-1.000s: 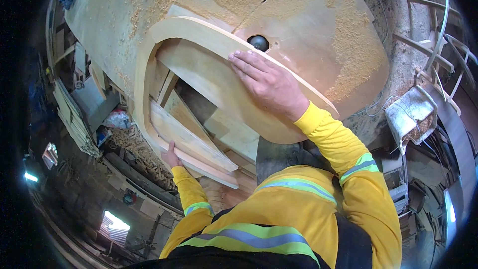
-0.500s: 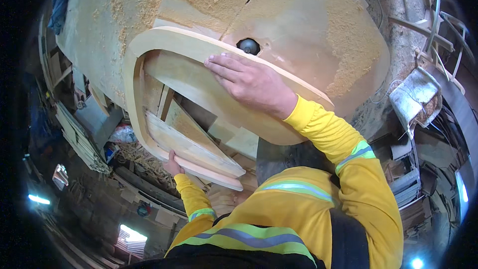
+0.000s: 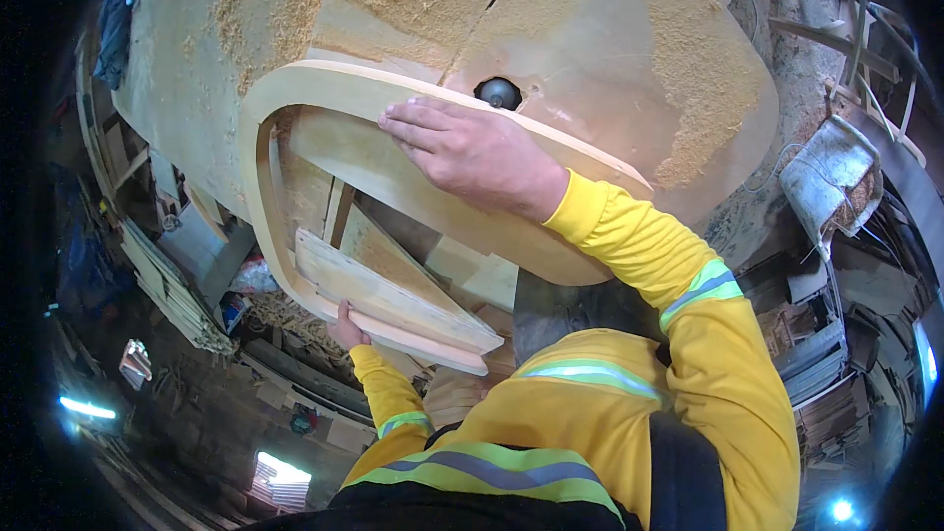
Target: Shaping and smoothing the edges of a curved wooden chair component using a table-mounted router.
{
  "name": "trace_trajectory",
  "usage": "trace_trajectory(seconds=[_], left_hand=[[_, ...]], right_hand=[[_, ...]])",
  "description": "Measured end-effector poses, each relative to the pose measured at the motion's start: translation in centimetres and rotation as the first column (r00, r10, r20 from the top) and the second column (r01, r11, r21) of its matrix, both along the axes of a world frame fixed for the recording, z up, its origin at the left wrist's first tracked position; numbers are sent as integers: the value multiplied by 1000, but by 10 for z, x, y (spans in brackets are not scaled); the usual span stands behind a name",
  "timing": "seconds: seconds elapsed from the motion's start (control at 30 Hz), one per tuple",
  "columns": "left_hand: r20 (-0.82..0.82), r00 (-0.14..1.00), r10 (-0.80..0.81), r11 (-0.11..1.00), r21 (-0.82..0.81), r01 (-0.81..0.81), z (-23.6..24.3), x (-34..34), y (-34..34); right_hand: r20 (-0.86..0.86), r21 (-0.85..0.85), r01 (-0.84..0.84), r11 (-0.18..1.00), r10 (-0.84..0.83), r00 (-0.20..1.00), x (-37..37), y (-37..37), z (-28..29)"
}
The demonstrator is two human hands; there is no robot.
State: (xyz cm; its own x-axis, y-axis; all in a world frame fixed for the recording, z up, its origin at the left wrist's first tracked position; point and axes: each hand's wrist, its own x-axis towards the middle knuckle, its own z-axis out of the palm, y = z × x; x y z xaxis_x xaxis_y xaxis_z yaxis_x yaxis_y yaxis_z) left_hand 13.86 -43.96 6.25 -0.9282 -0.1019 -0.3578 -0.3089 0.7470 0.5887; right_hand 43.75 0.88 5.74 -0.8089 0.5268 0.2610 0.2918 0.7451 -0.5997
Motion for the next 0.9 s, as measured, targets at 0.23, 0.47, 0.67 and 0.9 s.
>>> trace_trajectory(seconds=[0.23, 0.47, 0.67, 0.9], left_hand=[[-9, 1000, 23, 999, -41, -24, -2, -18, 5], [-20, 1000, 17, 999, -51, -18, -4, -33, 8], [-5, 999, 33, 997, -76, -34, -4, -42, 14], [1, 1000, 2, 998, -65, -2, -3, -56, 18]], right_hand=[[13, 8, 32, 999, -32, 999, -21, 2, -4], [38, -1, 6, 1000, -6, 999, -34, 7, -2], [-19, -20, 19, 1000, -20, 1000, -46, 10, -4], [-37, -15, 20, 1000, -20, 999, -60, 12, -7]])
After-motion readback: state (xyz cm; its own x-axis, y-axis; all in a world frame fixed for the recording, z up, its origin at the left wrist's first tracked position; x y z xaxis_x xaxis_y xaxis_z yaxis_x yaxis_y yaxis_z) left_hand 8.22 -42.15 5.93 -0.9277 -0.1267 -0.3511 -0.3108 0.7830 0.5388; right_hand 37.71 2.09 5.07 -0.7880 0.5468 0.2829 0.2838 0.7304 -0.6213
